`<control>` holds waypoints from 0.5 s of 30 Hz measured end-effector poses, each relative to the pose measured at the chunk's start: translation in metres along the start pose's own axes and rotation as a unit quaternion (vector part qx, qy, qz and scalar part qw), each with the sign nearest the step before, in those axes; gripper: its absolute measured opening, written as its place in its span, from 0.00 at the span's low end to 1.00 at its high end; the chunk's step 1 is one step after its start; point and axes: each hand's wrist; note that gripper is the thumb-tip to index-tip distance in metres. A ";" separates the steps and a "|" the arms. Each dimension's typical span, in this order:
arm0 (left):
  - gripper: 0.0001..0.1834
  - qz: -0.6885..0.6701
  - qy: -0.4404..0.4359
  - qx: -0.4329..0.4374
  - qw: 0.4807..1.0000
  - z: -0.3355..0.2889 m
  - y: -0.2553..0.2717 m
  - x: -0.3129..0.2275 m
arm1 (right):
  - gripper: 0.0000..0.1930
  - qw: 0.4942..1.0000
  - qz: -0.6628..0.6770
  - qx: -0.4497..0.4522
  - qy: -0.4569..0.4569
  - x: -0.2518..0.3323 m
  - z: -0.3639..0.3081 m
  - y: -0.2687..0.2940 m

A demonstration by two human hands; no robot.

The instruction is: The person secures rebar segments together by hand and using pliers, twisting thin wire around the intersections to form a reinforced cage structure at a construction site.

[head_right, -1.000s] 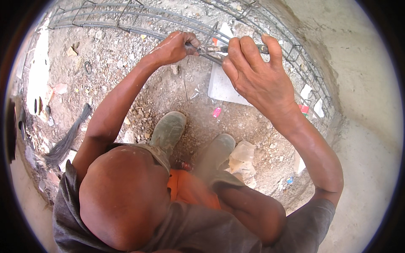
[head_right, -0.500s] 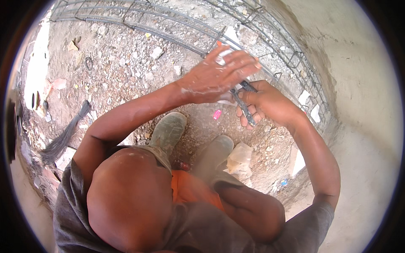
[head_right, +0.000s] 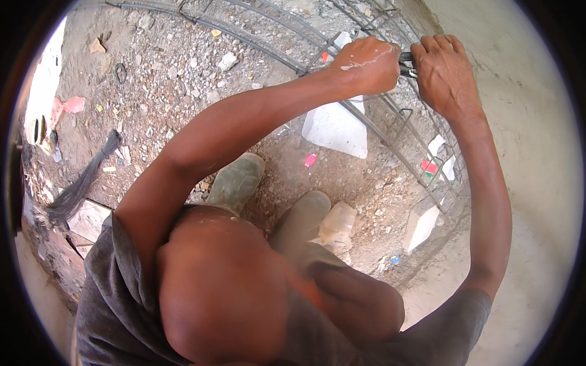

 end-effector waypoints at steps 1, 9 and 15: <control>0.23 -0.004 0.010 0.002 1.000 0.004 -0.001 0.001 | 0.16 1.000 0.018 -0.014 0.010 -0.009 0.006 -0.017; 0.18 -0.011 0.055 0.017 0.998 0.010 0.000 0.003 | 0.10 0.986 0.155 0.020 0.053 -0.024 0.029 -0.051; 0.17 0.045 -0.077 -0.050 0.995 -0.023 -0.004 -0.018 | 0.14 0.751 0.387 0.523 -0.117 0.007 -0.011 0.033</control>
Point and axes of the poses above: each hand's wrist, its own z-axis towards the middle knuckle, its own y-axis out of the back of the hand, x = y × z, and after that the axes turned 4 degrees about -y, right-handed
